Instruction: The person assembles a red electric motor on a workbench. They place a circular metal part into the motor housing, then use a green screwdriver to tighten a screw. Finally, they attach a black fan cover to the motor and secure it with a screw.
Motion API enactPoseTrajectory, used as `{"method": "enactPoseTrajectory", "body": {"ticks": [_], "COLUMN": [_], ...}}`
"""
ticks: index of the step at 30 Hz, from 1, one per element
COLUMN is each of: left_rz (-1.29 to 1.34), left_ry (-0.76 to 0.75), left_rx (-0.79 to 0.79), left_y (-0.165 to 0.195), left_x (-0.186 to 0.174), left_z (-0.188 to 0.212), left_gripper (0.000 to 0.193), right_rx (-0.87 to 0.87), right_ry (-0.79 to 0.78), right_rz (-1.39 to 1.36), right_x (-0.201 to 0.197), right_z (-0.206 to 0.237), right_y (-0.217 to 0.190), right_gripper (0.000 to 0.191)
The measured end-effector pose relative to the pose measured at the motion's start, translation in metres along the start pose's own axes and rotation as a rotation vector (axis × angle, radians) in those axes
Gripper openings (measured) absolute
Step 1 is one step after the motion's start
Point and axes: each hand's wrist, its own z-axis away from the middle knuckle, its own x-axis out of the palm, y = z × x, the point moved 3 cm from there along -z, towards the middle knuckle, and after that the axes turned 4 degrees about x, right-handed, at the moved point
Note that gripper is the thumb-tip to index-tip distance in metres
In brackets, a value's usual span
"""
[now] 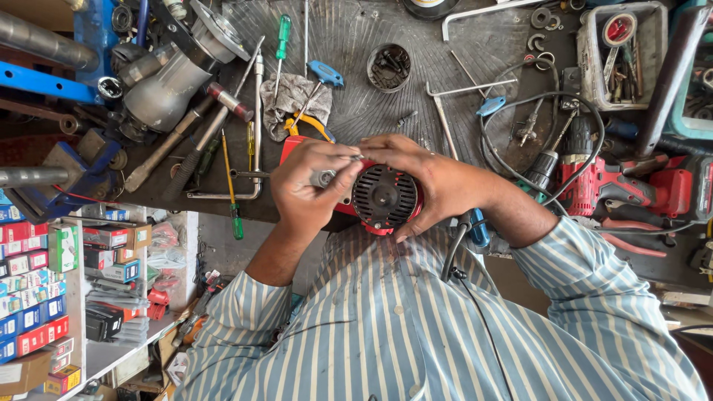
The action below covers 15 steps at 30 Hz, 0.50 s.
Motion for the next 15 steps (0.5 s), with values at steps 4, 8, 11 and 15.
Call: {"method": "enactPoseTrajectory", "body": {"ticks": [4,8,11,15], "left_rz": [0.129,-0.031,-0.039,-0.149], "left_ry": [0.1,0.036,-0.007,-0.189], "left_rx": [-0.092,0.008,0.049,0.158], "left_y": [-0.012,-0.013,-0.007,0.007], "left_x": [0.005,0.007,0.005,0.01], "left_z": [0.011,0.01,0.003,-0.01], "left_gripper": [0.021,0.023,0.024,0.026], "right_rx": [-0.08,-0.057,0.037,0.064], "right_ry": [0.017,0.042,0.041,0.053], "right_rz": [0.049,0.16,0.137,0.116], "right_x": [-0.002,-0.002,-0.002,-0.006], "right_z": [-0.004,-0.007,-0.005,-0.002], "right_y": [0.001,0.002,0.002,-0.001], "right_gripper": [0.104,0.101,0.102,0.103]}}
